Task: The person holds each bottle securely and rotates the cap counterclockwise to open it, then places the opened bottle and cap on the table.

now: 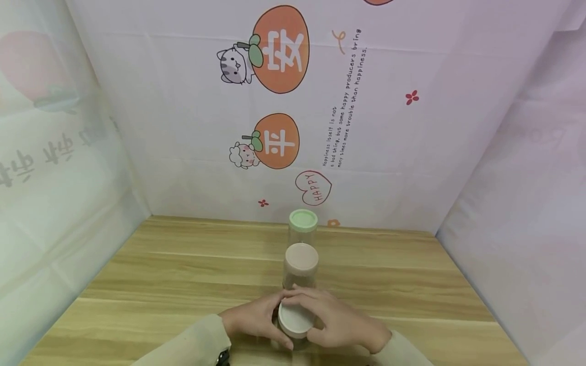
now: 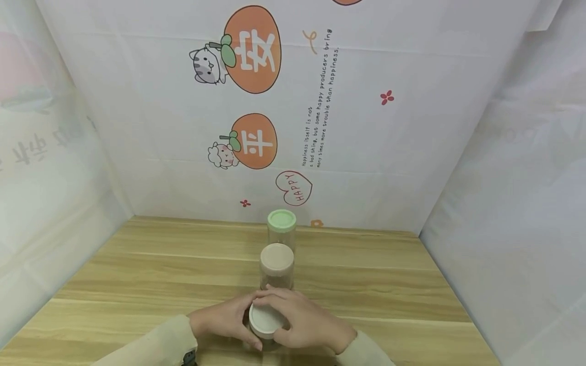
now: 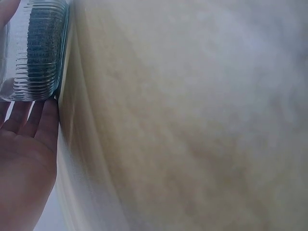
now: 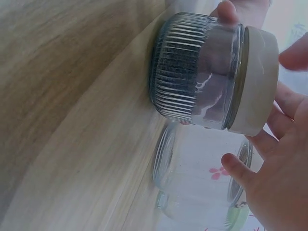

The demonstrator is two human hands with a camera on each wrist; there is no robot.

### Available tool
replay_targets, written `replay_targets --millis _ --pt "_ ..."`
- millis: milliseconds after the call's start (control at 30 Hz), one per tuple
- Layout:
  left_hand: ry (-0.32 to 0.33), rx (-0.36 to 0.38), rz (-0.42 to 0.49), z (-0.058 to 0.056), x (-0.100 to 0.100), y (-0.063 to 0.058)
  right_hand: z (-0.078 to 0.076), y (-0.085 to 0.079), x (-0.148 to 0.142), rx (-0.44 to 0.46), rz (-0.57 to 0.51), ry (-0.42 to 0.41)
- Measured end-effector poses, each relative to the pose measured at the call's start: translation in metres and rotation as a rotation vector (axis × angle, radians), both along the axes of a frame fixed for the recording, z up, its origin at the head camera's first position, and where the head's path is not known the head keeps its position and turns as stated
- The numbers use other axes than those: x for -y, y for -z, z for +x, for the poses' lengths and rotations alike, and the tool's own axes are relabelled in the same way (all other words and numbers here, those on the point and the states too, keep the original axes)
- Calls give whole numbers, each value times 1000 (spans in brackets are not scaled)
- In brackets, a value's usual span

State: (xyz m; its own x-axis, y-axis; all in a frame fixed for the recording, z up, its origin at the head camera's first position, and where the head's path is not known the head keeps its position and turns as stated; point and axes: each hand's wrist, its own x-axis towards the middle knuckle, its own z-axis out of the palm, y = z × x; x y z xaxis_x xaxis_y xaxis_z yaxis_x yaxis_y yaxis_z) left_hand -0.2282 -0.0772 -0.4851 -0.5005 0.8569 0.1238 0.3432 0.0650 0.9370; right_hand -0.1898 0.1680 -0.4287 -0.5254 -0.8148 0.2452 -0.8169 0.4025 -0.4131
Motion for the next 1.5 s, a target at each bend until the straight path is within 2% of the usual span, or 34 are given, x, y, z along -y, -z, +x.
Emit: replay_targets --millis 100,233,467,733,967,1167,1500 --pt "11 -7 4 0 -1 0 1 1 0 -10 1 11" --pt "21 10 13 1 -1 0 5 1 1 -40 29 85" --pt "11 29 13 -1 0 1 11 0 5 -179 96 239" --pt "-17 -2 -13 0 1 1 21 -3 10 -293 122 349" --pt "-24 8 -30 2 1 1 29 -3 12 -378 128 402" --pt "-27 -17 -13 2 1 0 30 -2 14 -448 130 417" --pt "-14 -15 5 2 0 0 29 -2 17 -441 132 448"
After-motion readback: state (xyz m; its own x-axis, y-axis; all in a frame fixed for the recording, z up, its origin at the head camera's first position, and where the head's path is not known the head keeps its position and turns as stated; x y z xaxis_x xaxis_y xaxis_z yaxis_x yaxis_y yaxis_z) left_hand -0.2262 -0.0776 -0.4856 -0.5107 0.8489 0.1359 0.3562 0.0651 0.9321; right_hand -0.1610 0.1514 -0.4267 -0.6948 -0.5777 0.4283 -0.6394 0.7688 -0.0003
